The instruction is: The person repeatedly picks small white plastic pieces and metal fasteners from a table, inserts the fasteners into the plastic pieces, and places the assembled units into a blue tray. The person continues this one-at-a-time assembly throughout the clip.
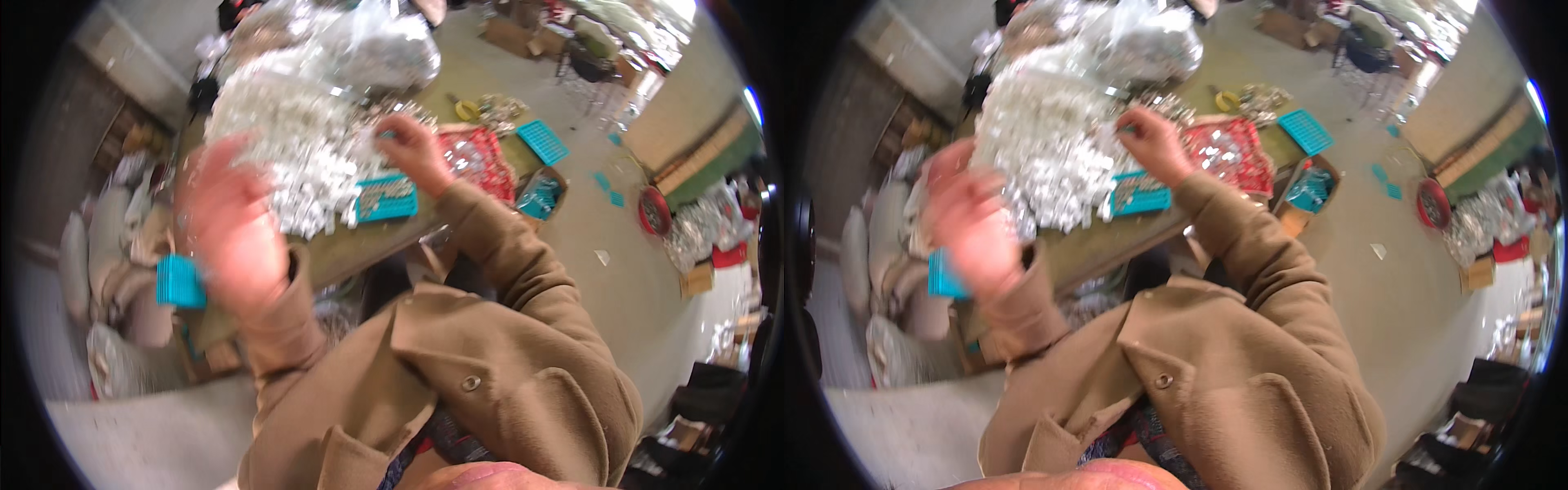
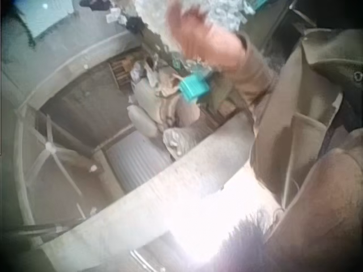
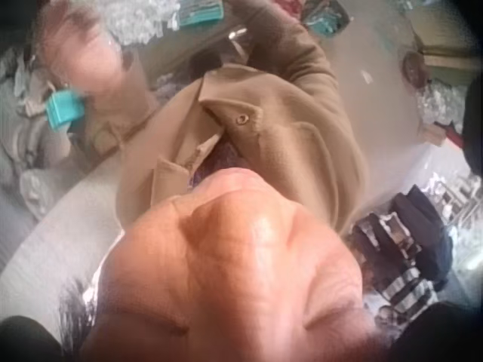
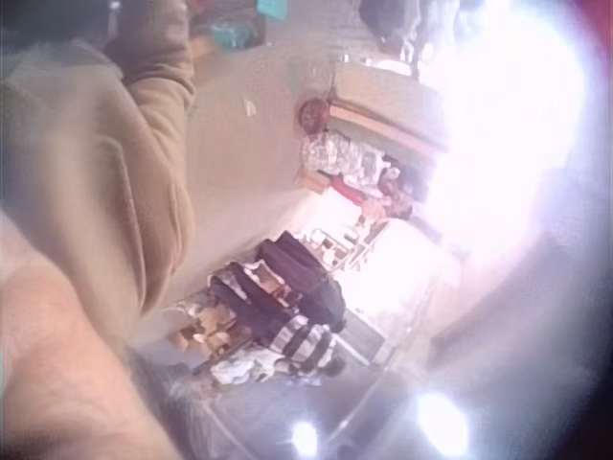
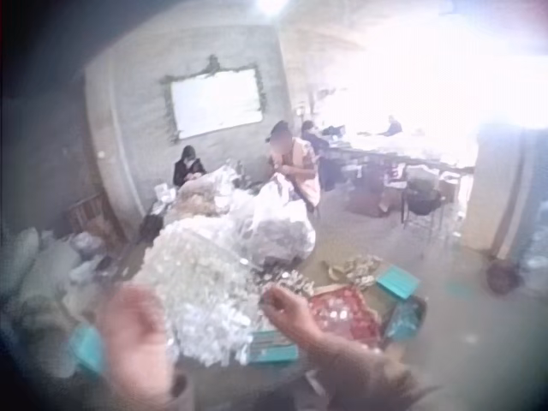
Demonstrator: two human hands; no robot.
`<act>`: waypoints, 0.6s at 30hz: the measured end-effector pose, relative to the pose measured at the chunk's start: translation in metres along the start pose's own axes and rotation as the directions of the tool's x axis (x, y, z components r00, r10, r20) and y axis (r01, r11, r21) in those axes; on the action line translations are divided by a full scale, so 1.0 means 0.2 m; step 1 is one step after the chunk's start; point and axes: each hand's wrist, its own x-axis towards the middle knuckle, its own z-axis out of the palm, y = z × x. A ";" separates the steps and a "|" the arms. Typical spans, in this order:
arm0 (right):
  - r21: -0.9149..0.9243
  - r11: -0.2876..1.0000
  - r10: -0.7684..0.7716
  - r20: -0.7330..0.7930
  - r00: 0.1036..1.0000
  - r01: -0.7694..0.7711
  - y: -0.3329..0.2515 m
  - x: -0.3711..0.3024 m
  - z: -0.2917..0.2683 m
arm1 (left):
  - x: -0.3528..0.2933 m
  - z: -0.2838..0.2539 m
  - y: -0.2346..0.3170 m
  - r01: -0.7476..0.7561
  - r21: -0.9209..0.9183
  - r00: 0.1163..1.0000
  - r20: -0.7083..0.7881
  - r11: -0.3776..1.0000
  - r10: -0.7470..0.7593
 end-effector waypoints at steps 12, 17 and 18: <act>-0.316 0.844 -0.434 0.074 0.898 0.434 -0.05 -0.34 -0.20 | -0.33 0.17 -0.61 0.623 0.115 0.737 0.248 0.774 -0.629; -0.132 0.978 -0.167 -0.008 0.986 0.164 0.08 -0.37 -0.28 | -0.35 0.16 -0.72 0.558 0.371 0.741 0.180 0.742 -0.647; -0.113 0.991 -0.078 -0.041 0.996 0.073 0.10 -0.35 -0.31 | -0.35 0.16 -0.74 0.539 0.340 0.771 0.168 0.770 -0.614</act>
